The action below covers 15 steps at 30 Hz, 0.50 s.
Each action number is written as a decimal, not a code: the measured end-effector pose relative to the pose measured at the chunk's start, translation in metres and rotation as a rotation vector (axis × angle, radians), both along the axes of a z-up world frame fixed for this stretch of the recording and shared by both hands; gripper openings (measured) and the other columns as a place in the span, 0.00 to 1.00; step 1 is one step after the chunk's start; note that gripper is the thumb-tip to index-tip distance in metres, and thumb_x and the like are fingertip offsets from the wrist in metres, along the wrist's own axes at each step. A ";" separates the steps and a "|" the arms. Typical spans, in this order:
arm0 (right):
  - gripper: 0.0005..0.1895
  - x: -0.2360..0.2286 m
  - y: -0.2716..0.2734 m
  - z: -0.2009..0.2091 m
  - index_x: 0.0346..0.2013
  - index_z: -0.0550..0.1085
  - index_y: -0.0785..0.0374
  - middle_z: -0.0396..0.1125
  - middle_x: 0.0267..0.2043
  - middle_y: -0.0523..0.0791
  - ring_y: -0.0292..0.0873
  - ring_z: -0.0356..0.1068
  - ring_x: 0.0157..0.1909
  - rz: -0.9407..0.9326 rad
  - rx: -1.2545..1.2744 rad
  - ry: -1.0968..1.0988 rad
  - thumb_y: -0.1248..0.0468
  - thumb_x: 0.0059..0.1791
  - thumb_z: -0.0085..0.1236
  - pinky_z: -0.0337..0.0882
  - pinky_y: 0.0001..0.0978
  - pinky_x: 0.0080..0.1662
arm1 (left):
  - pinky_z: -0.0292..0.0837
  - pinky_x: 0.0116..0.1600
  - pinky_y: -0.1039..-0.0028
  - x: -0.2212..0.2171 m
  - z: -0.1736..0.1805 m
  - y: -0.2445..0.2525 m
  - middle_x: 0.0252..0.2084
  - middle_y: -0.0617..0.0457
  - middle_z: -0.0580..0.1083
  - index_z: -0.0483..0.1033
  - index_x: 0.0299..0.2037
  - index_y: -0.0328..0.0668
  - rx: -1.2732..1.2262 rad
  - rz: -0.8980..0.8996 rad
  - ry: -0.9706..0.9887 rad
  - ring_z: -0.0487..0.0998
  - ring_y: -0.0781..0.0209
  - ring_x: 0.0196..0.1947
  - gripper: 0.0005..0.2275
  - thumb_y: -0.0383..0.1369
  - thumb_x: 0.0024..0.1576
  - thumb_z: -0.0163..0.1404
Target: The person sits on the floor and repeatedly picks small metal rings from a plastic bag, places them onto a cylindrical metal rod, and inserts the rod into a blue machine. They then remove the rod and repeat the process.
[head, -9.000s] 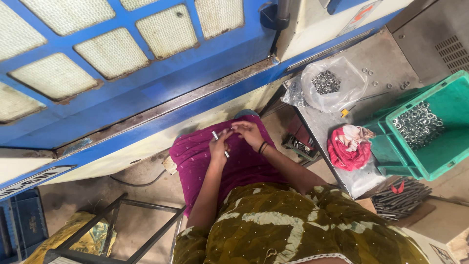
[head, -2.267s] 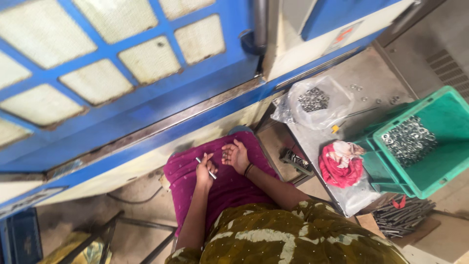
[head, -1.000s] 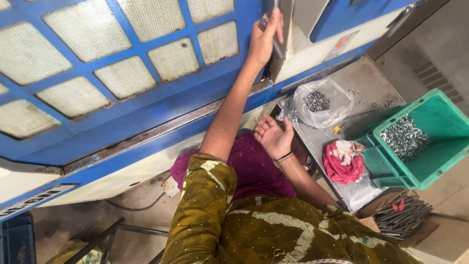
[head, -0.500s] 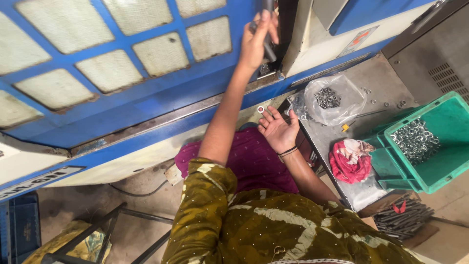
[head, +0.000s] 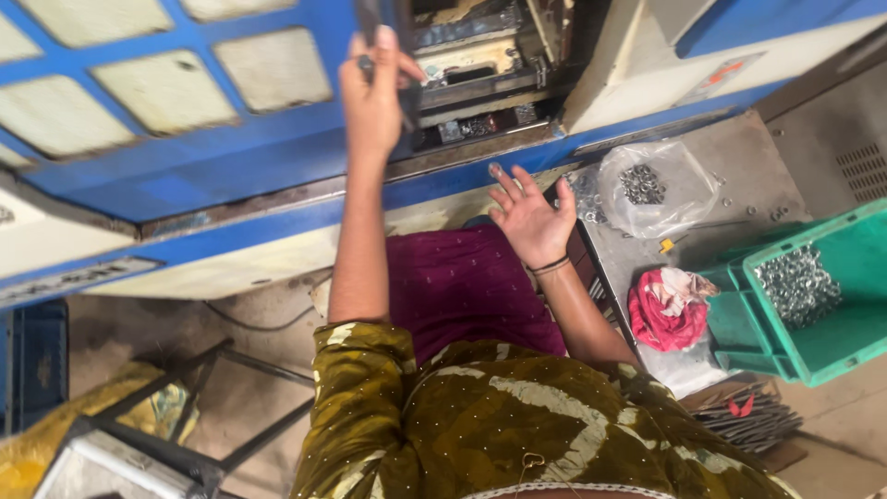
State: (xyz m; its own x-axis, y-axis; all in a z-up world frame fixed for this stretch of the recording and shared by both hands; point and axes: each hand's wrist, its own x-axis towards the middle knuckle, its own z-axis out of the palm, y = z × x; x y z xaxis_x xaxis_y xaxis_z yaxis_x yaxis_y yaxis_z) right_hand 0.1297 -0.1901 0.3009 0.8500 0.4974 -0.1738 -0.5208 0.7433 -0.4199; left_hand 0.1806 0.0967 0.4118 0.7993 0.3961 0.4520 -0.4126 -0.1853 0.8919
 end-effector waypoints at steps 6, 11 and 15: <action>0.42 0.020 0.063 0.037 0.66 0.65 0.60 0.59 0.73 0.51 0.50 0.65 0.65 0.218 -0.150 -0.221 0.33 0.50 0.37 0.65 0.43 0.61 | 0.63 0.57 0.53 -0.061 0.018 0.057 0.33 0.42 0.69 0.81 0.28 0.34 0.242 0.595 -0.051 0.75 0.45 0.38 0.22 0.43 0.68 0.44; 0.43 0.062 0.164 0.031 0.68 0.64 0.60 0.60 0.71 0.49 0.46 0.66 0.63 0.403 -0.239 -0.469 0.33 0.51 0.38 0.68 0.43 0.58 | 0.70 0.45 0.55 -0.088 -0.010 0.130 0.37 0.36 0.73 0.79 0.34 0.34 0.445 0.992 -0.076 0.75 0.35 0.39 0.07 0.31 0.58 0.53; 0.41 0.117 0.265 0.001 0.68 0.66 0.62 0.61 0.67 0.49 0.43 0.67 0.60 0.467 -0.325 -0.543 0.35 0.52 0.44 0.70 0.42 0.55 | 0.67 0.39 0.52 -0.109 -0.034 0.196 0.30 0.41 0.73 0.73 0.28 0.33 0.477 1.134 0.008 0.74 0.38 0.33 0.08 0.30 0.52 0.58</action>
